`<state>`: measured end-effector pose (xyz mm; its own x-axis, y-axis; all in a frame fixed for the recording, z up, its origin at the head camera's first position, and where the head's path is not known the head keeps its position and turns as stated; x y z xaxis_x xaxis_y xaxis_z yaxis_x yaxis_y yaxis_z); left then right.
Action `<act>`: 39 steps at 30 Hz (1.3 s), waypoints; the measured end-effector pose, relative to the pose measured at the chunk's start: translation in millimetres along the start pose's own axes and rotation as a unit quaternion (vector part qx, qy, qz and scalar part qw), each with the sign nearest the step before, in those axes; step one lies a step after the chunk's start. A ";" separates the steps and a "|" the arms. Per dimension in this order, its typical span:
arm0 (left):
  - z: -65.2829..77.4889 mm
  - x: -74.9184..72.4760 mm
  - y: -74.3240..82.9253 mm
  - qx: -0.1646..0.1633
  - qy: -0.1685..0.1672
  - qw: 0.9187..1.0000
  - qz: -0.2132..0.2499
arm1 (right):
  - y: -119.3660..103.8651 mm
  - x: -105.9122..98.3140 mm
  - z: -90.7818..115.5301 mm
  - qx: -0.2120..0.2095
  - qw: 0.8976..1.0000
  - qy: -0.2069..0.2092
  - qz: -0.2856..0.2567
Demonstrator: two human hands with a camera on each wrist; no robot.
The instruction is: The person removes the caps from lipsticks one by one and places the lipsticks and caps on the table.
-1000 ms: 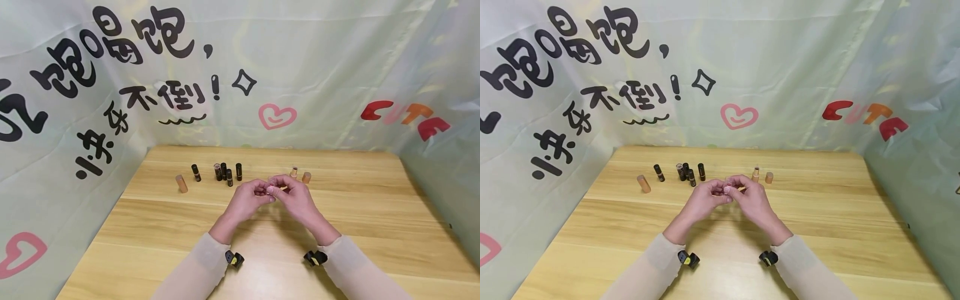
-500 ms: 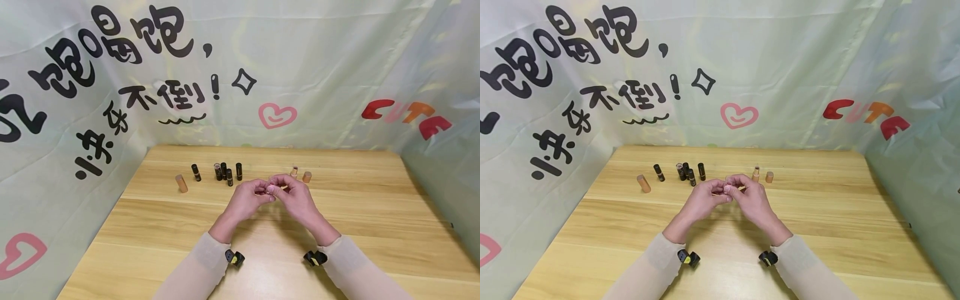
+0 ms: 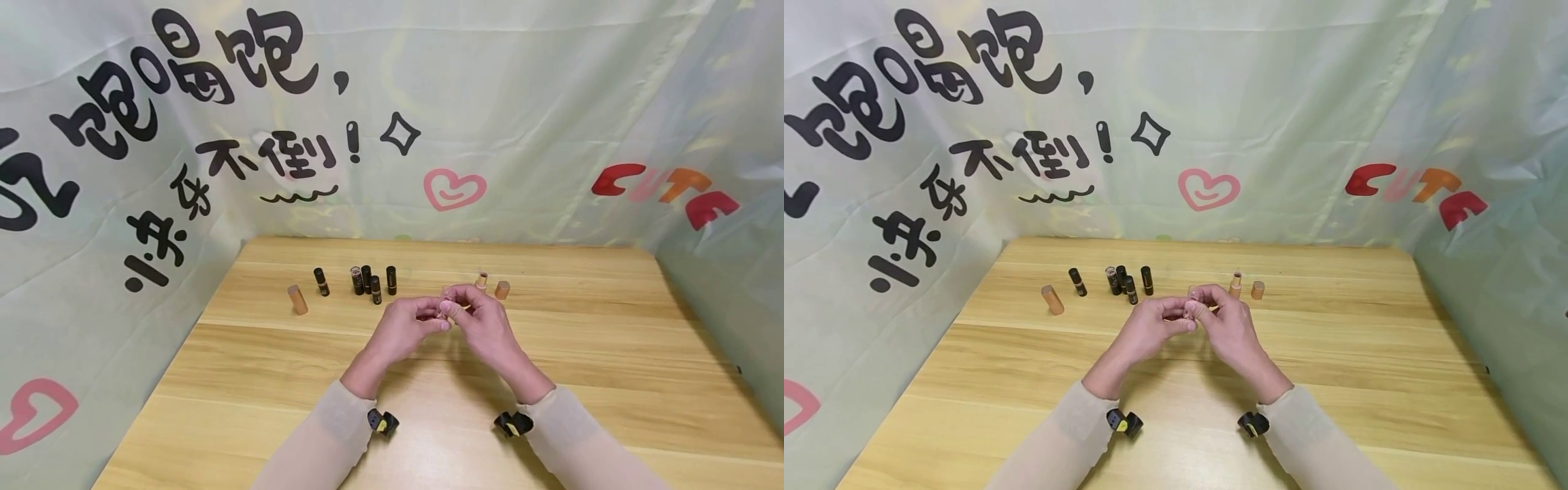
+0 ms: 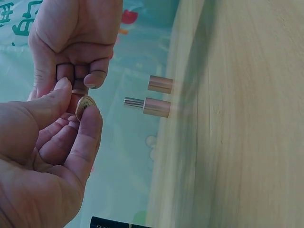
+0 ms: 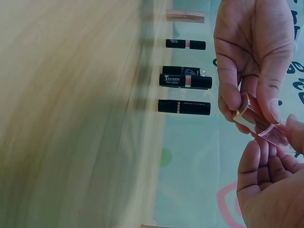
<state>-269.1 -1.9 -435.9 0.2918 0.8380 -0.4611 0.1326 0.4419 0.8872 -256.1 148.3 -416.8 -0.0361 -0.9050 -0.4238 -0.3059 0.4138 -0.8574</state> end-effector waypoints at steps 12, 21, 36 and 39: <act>-1.2 -1.8 -1.4 0.002 -0.001 1.000 0.002 | 5.0 2.4 0.8 0.024 0.998 -0.008 -0.050; -1.5 -2.3 -2.7 0.008 0.010 1.000 0.000 | -3.4 -1.7 0.1 -0.013 1.000 0.016 -0.008; -10.2 0.7 -10.1 -0.010 0.033 0.999 -0.004 | 2.8 -24.9 -0.7 -0.015 0.993 0.094 -0.067; -14.8 3.5 -7.9 -0.011 0.043 0.999 0.008 | 12.2 -29.9 0.2 -0.002 0.994 0.093 -0.051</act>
<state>-283.1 2.3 -444.8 0.2121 0.8691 -0.4470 0.1066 0.4341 0.8946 -258.6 180.4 -414.7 -0.1799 -0.9451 -0.2726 -0.3208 0.3184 -0.8920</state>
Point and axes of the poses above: each hand's wrist, its own z-axis away from the middle knuckle, its own x-axis out of the palm, y = z × x, the point moved 7 cm from there along -z, towards the middle knuckle, and after that the axes turned 3 degrees about -x, right-handed, at the moved point
